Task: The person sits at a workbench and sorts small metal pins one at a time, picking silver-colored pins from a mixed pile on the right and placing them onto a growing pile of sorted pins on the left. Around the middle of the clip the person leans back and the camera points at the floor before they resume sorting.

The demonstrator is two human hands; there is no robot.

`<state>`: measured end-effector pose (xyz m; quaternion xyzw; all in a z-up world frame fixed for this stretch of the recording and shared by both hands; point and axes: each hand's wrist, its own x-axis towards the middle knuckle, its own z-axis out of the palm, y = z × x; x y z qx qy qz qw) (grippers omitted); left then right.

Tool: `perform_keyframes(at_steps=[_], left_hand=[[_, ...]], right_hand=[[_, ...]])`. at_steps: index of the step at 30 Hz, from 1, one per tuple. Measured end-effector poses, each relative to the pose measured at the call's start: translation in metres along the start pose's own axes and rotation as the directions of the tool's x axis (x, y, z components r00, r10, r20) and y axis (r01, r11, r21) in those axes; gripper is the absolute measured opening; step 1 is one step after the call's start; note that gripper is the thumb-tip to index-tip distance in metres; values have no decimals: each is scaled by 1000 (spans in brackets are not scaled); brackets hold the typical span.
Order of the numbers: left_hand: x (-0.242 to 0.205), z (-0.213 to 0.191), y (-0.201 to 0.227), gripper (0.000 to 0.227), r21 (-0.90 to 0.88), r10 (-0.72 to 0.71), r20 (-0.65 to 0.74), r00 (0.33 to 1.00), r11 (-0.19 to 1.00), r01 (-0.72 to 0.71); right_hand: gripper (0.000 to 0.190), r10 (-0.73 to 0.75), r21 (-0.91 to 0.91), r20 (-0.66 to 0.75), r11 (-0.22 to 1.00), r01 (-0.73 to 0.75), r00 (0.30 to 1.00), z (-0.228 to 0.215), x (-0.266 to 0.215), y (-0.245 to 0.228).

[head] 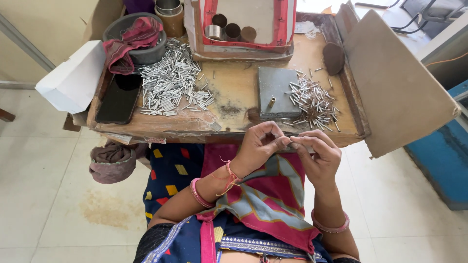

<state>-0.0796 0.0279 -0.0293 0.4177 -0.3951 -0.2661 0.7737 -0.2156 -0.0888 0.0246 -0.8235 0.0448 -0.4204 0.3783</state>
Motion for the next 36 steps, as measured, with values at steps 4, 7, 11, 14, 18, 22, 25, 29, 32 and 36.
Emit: perform_keyframes(at_steps=[4,7,11,14,18,22,25,29,32,36], left_hand=[[1,3,10,14,16,43,-8,999,999,-42],[1,3,10,15,-11,63,-8,998,998,-63],[0,4,8,14,-52,62,22,998,997,-61],[-1,6,9,13,-48,38,37,999,998,-36],[-3,11,11,18,32,9,17,1000,999,-10],[-5,15,11,19,51,22,6,1000,998,-22],[-6,17,16,17,100,82,6,997,992,-82],[-8,22,24,15,153,161,-27,987,976,-155],[-7,23,23,15,134,163,-60,985,979,-154],[-5,22,12,14,60,126,-107,986,991,-120]], right_hand=[[18,-66,33,23,997,66,998,2,6,-10],[16,-102,72,-26,992,103,994,2,7,-8],[16,-148,88,-22,985,149,989,1,3,-2],[16,-52,144,-33,988,56,998,0,-1,1],[15,-180,108,-83,976,188,980,-2,3,-4],[16,-200,98,-71,974,207,977,-2,3,-4],[15,-181,123,-70,974,189,981,0,1,-4],[15,-179,123,-80,974,188,981,2,3,-7],[13,-175,119,-100,975,186,979,4,4,-8],[13,-152,143,-172,974,178,973,16,0,-4]])
